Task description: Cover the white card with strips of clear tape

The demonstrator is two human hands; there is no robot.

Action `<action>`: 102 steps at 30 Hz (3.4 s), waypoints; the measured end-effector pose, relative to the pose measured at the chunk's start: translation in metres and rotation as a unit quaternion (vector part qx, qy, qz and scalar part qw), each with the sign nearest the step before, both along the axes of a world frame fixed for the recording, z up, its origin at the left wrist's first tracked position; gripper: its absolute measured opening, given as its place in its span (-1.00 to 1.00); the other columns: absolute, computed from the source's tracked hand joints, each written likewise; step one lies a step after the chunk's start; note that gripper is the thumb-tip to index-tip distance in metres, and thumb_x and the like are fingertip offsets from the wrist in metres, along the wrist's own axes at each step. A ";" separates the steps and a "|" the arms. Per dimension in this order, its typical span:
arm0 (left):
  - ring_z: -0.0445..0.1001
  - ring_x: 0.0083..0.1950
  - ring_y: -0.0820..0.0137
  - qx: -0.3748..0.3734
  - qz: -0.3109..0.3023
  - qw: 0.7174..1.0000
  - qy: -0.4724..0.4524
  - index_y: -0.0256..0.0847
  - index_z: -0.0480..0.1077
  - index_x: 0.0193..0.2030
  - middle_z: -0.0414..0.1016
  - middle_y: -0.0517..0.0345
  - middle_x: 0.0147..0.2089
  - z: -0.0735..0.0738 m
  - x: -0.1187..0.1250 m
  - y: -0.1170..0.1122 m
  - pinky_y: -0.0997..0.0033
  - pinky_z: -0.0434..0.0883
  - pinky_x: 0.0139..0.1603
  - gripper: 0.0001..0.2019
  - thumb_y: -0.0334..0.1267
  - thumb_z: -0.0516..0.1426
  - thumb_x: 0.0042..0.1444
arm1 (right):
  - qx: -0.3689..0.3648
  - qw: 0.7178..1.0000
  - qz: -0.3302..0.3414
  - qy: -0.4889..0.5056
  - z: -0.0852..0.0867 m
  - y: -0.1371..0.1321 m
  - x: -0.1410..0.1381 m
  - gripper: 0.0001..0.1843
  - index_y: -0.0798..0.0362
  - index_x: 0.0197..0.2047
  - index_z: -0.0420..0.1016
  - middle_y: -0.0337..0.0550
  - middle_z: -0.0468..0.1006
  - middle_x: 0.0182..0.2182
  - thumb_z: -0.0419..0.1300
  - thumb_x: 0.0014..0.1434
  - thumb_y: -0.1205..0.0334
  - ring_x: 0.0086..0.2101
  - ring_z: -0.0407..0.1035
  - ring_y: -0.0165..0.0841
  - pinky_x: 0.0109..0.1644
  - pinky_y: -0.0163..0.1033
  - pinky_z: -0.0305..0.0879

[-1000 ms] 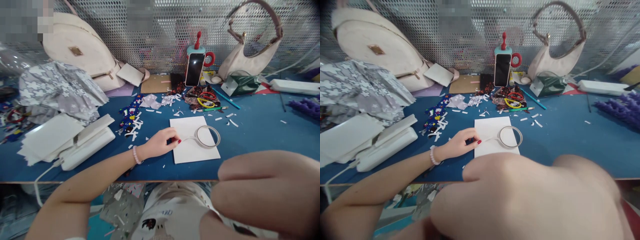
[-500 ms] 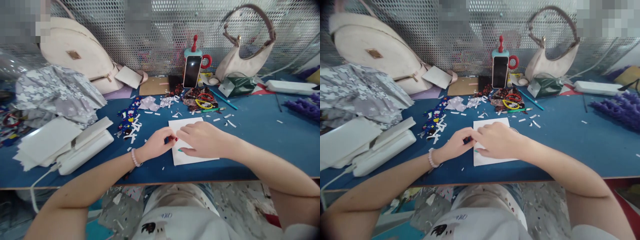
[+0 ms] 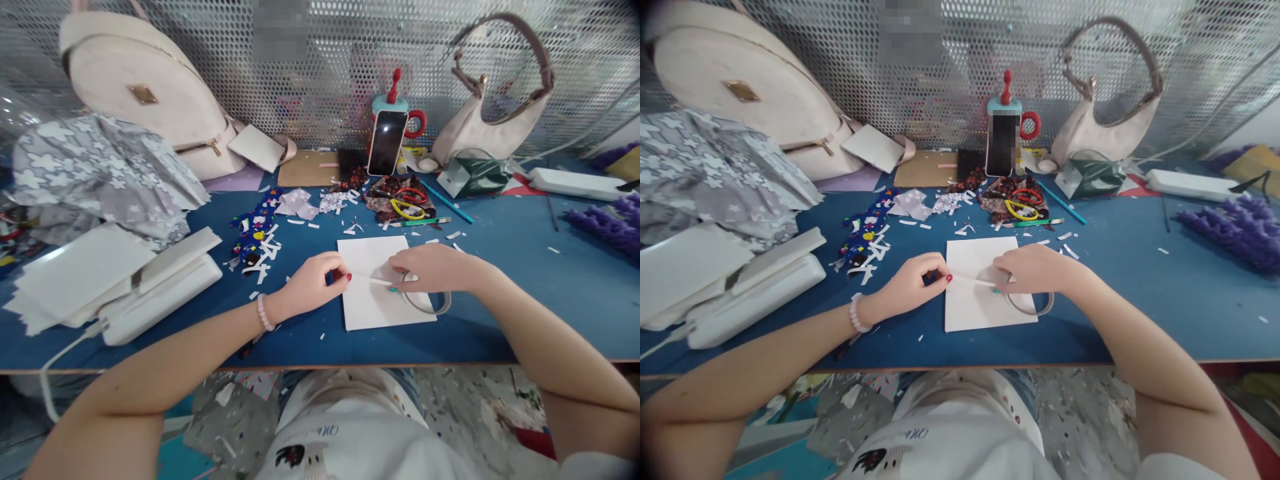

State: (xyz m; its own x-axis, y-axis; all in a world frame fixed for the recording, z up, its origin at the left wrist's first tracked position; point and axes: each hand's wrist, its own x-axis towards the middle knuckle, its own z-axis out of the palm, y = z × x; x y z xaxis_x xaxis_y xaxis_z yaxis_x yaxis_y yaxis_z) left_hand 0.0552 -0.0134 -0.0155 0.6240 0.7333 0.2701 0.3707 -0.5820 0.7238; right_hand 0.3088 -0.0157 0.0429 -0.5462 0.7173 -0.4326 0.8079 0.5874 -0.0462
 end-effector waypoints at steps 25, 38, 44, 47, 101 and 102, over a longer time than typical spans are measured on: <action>0.39 -0.34 0.40 -0.005 0.005 1.000 0.012 -0.19 0.30 -0.46 0.41 0.19 -0.38 0.000 -0.002 0.002 0.44 0.28 -0.32 -0.84 -0.29 0.05 0.14 | -0.098 0.982 -0.142 0.082 0.007 0.030 0.087 -0.87 0.02 -0.46 0.25 -0.26 0.31 -0.50 0.04 0.11 0.37 -0.44 0.14 -0.41 -0.33 -0.24 0.02; 0.36 -0.36 0.42 -0.012 -0.014 1.000 -0.014 -0.19 0.31 -0.46 0.39 0.19 -0.40 0.005 -0.004 0.001 0.46 0.30 -0.31 -0.82 -0.26 0.03 0.16 | -0.096 0.969 -0.220 0.063 0.013 0.030 0.114 -0.91 0.08 -0.38 0.39 -0.20 0.42 -0.46 0.21 0.08 0.25 -0.42 0.24 -0.39 -0.31 -0.23 0.07; 0.36 -0.37 0.42 -0.025 -0.035 0.999 -0.012 -0.19 0.30 -0.46 0.39 0.18 -0.40 0.005 -0.003 0.000 0.46 0.32 -0.32 -0.82 -0.27 0.04 0.16 | -0.085 0.976 -0.189 0.071 0.012 0.029 0.099 -0.86 0.07 -0.23 0.42 -0.15 0.46 -0.38 0.18 0.12 0.24 -0.38 0.28 -0.35 -0.28 -0.23 0.11; 0.36 -0.35 0.42 -0.030 -0.037 0.999 -0.012 -0.19 0.32 -0.44 0.41 0.17 -0.38 0.004 -0.003 0.000 0.45 0.32 -0.31 -0.83 -0.27 0.04 0.16 | -0.106 0.978 -0.166 0.067 0.010 0.028 0.095 -0.90 0.08 -0.29 0.46 -0.12 0.50 -0.36 0.15 0.11 0.29 -0.36 0.31 -0.34 -0.27 -0.24 0.13; 0.44 -0.43 0.47 -0.379 0.052 0.923 0.023 -0.28 0.44 0.15 0.60 0.02 -0.09 0.015 -0.021 0.003 0.49 0.38 -0.48 -0.55 -0.24 -0.01 0.16 | 0.146 0.857 0.003 0.494 -0.049 0.019 -0.024 -0.92 0.07 -0.27 0.51 -0.12 0.60 -0.37 0.21 0.21 0.42 -0.33 0.50 -0.38 -0.25 -0.31 0.47; 0.45 -0.43 0.46 -0.346 0.051 0.936 0.034 -0.27 0.41 0.20 0.59 0.01 -0.07 0.013 -0.023 0.002 0.47 0.42 -0.45 -0.54 -0.25 -0.01 0.19 | 0.143 0.858 -0.004 0.493 -0.050 0.020 -0.024 -0.92 0.07 -0.27 0.51 -0.12 0.60 -0.37 0.22 0.20 0.42 -0.34 0.50 -0.39 -0.25 -0.31 0.46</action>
State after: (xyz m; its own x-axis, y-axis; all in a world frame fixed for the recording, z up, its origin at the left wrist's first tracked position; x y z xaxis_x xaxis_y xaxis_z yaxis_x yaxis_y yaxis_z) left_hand 0.0318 -0.0114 -0.0021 0.5396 0.7750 -0.3288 0.4571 0.0584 0.8875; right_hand 0.2847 0.0046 -0.0070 -0.5395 0.7229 0.4317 0.4635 0.6830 -0.5645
